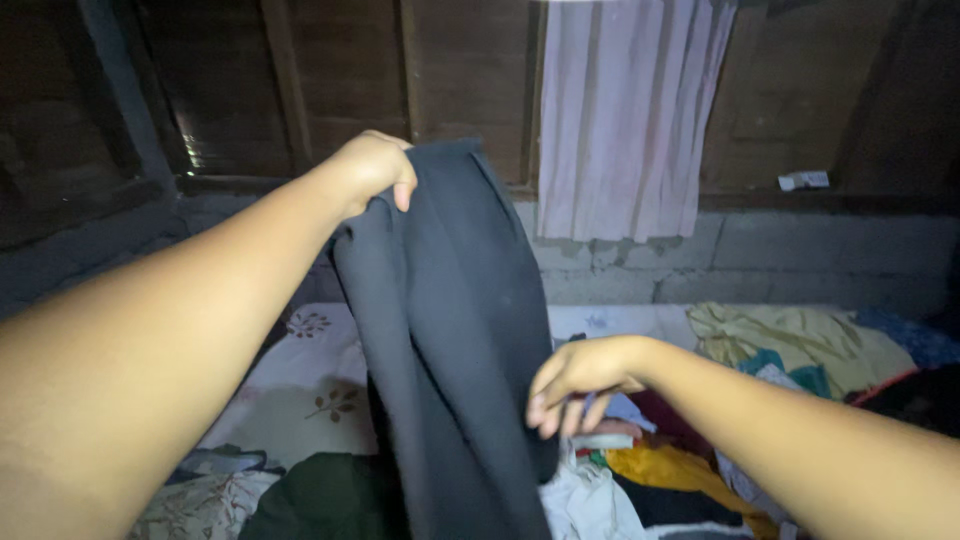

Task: The person picks up clothing items from a bed, folds them by hand, and places the folded items into a wooden wardrobe.

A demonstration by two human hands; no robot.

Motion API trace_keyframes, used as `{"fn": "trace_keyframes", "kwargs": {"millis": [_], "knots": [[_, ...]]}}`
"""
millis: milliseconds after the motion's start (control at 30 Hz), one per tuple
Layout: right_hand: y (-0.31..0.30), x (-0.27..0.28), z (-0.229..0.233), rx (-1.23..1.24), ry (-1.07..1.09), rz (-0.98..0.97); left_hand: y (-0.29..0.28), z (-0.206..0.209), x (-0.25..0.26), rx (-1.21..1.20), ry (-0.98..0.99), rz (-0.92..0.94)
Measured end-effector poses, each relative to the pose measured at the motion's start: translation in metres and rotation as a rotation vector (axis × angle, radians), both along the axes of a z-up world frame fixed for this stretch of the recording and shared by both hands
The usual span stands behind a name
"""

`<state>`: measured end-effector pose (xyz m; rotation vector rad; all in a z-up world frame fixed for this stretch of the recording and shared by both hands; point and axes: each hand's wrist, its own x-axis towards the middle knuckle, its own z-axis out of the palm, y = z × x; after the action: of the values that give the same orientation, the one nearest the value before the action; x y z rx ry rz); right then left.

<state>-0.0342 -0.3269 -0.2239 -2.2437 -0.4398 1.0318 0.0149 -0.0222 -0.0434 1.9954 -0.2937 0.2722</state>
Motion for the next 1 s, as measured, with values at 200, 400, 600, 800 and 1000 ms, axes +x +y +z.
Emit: {"fn": "trace_keyframes", "kwargs": {"millis": [200, 400, 600, 800, 1000], "knots": [[0.061, -0.075, -0.016, 0.425, 0.331, 0.366, -0.055, -0.007, -0.011, 0.393, -0.026, -0.076], [0.105, -0.068, -0.063, 0.559, 0.176, 0.170, -0.065, -0.007, 0.000, 0.391, -0.125, -0.149], [0.090, 0.009, -0.121, 0.333, -0.040, -0.182, -0.017, -0.020, -0.007, 0.357, -0.096, -0.333], [0.077, 0.097, -0.237, 0.117, -0.526, -0.320, 0.025, -0.065, -0.002, 0.347, -0.086, -0.278], [0.077, 0.044, -0.281, -0.037, -0.482, -0.023, 0.071, -0.130, 0.013, 0.412, -0.528, -0.343]]}}
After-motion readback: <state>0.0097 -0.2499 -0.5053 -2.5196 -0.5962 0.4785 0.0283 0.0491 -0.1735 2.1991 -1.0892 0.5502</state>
